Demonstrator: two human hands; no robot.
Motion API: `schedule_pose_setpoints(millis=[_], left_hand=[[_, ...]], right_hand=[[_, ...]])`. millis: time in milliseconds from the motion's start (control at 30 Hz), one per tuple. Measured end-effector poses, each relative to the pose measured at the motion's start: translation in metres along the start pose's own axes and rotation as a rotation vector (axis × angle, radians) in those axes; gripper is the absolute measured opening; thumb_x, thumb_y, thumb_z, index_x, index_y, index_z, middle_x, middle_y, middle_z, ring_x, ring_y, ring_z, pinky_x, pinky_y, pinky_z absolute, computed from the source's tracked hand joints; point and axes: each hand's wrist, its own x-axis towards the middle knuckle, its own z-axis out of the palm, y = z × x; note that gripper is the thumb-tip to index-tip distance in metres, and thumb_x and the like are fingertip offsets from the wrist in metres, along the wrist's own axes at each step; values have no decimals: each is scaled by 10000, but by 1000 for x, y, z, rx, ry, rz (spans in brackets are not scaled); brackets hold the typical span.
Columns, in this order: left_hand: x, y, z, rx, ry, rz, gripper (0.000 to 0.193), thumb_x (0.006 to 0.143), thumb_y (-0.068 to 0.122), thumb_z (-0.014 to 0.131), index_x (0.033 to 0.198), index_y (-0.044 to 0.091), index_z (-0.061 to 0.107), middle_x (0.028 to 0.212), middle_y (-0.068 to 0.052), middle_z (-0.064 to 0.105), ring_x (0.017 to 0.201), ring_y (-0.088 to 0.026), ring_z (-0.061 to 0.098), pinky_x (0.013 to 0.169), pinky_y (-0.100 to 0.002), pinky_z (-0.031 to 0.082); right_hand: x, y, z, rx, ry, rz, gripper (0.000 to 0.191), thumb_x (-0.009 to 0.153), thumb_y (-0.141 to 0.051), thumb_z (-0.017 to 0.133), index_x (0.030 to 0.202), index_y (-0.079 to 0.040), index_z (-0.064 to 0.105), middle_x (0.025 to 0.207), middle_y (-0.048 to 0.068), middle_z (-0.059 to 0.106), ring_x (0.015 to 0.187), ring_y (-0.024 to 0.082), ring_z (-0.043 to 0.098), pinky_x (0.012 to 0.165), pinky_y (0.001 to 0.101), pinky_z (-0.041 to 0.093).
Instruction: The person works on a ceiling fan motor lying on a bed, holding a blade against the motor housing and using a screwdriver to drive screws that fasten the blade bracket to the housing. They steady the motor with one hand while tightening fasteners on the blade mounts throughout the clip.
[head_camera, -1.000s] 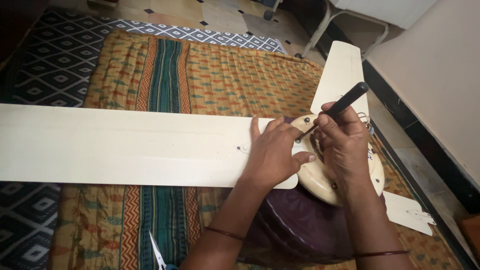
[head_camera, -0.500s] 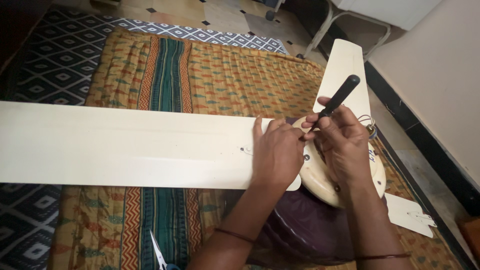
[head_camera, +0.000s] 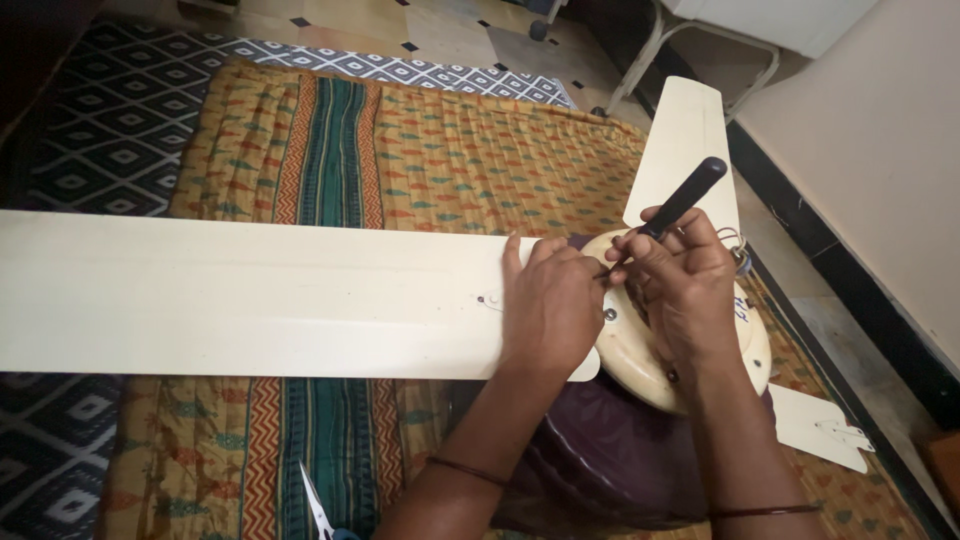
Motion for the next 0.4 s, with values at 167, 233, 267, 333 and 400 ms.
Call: schedule_pose_setpoints(millis=[167,233,267,333,400], left_hand=[[0,-5,1,-17,3,32,145,822,69,688,924,101,785,971,-71,743,1204,-271,600,1186,-572,239],[0,-7,1,-15,2,36,173,803,40,680,923,104,787,973,-71,745,1211,-274,601,1186,-572,237],[-1,-7,1,-23,1,31,180,800,30,675,920,105,788,974,-71,746,1213,-277,599,1183,-573,234],[1,-8,1,-22,-5,27,191,800,21,670,917,111,791,976,-73,746,1217,-278,600,1183,-573,231],[2,-8,1,-7,-18,24,200,805,21,668,919,124,797,978,-77,745,1222,-275,603,1190,-569,233]], right_hand=[[-6,-6,2,41,-53,12,298,1046,-121,601,1326,-20,584,1028,141,686,965,230,708,798,330,596],[-6,-4,2,31,-53,9,335,1044,-153,606,1353,-25,588,1027,139,687,969,235,707,797,334,598],[-4,-3,1,17,-43,8,339,1042,-158,615,1349,-18,585,1025,139,687,967,241,708,794,339,599],[0,1,-3,12,-24,-1,337,1049,-162,627,1338,1,570,1031,142,685,978,253,710,789,356,603],[3,6,-10,28,-4,-14,329,1067,-159,634,1324,27,547,1046,149,683,1003,268,712,785,380,609]])
